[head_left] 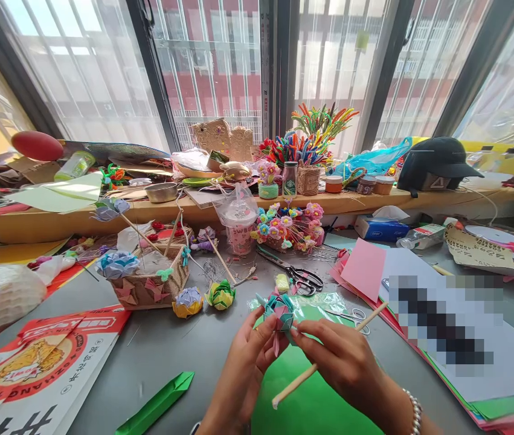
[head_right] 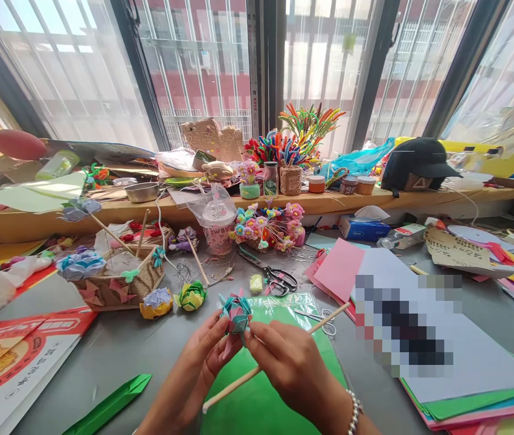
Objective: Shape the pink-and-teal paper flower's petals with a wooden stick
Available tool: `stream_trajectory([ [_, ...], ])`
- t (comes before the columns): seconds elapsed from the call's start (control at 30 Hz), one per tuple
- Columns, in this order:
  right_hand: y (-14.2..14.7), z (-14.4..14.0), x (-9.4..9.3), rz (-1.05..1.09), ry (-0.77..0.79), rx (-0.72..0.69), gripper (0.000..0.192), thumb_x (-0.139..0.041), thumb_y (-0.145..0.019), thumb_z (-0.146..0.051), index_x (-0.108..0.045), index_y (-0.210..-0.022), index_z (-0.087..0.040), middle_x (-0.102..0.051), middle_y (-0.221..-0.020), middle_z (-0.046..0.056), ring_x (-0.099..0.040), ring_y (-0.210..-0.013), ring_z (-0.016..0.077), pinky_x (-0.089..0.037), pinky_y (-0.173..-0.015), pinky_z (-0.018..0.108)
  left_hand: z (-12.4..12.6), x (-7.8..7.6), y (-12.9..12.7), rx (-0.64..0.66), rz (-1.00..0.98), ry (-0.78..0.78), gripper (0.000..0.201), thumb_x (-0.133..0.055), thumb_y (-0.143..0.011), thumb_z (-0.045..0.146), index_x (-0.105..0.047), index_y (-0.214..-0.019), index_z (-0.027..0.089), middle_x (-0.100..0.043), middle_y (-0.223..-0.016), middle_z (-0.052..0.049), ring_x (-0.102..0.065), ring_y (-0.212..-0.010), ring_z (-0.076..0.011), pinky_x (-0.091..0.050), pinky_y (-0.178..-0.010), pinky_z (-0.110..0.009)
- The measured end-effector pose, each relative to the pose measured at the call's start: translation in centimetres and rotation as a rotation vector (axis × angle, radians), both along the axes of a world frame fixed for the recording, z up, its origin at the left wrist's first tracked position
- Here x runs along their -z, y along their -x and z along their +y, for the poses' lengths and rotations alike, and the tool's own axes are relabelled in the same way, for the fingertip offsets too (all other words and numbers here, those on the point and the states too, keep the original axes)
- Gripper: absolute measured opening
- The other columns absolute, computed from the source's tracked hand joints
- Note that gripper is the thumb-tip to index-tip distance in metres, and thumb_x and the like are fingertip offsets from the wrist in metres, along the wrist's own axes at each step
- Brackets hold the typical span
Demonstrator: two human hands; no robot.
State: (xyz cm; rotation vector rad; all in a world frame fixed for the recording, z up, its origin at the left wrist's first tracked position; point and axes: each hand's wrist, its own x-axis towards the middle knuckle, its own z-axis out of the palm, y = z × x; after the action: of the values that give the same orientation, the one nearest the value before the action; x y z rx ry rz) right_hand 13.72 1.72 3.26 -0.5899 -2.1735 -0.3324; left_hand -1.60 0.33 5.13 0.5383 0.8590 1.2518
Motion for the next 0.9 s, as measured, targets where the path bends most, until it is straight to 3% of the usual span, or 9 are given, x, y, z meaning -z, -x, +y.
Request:
stream_trajectory([
  [0.3,0.2,-0.2,0.4,0.097,0.003,0.010,0.018,-0.044,-0.087,-0.009,-0.061,-0.083,-0.012,-0.067,-0.074,0.009,-0.062,-0.063,0.0152,-0.048,-0.052,0.024,-0.3,-0.2,0.0,0.030,-0.041,-0.025,0.024,-0.063,-0.077,0.018,-0.053,-0.098,0.012,-0.071,-0.082,-0.006,-0.066,-0.074,-0.0133,-0.051,-0.074,-0.023],
  [0.57,0.3,0.3,1.0,0.055,0.081,0.033,0.018,-0.046,-0.085,-0.008,-0.059,-0.074,-0.015,-0.067,-0.078,0.006,-0.062,-0.062,0.0142,-0.046,-0.051,0.023,0.3,1.1,0.1,-0.041,0.079,0.019,0.051,-0.072,-0.068,0.021,-0.046,-0.111,0.015,-0.070,-0.086,-0.007,-0.067,-0.077,-0.0177,-0.053,-0.070,-0.028],
  [0.9,0.4,0.4,1.0,0.071,0.167,0.010,0.022,-0.043,-0.086,-0.009,-0.057,-0.071,-0.018,-0.067,-0.078,0.005,-0.061,-0.059,0.0130,-0.045,-0.049,0.022,0.9,2.1,0.2,-0.074,0.154,-0.052,0.059,-0.077,-0.058,0.031,-0.052,-0.108,0.013,-0.071,-0.082,-0.010,-0.067,-0.077,-0.0248,-0.052,-0.069,-0.034],
])
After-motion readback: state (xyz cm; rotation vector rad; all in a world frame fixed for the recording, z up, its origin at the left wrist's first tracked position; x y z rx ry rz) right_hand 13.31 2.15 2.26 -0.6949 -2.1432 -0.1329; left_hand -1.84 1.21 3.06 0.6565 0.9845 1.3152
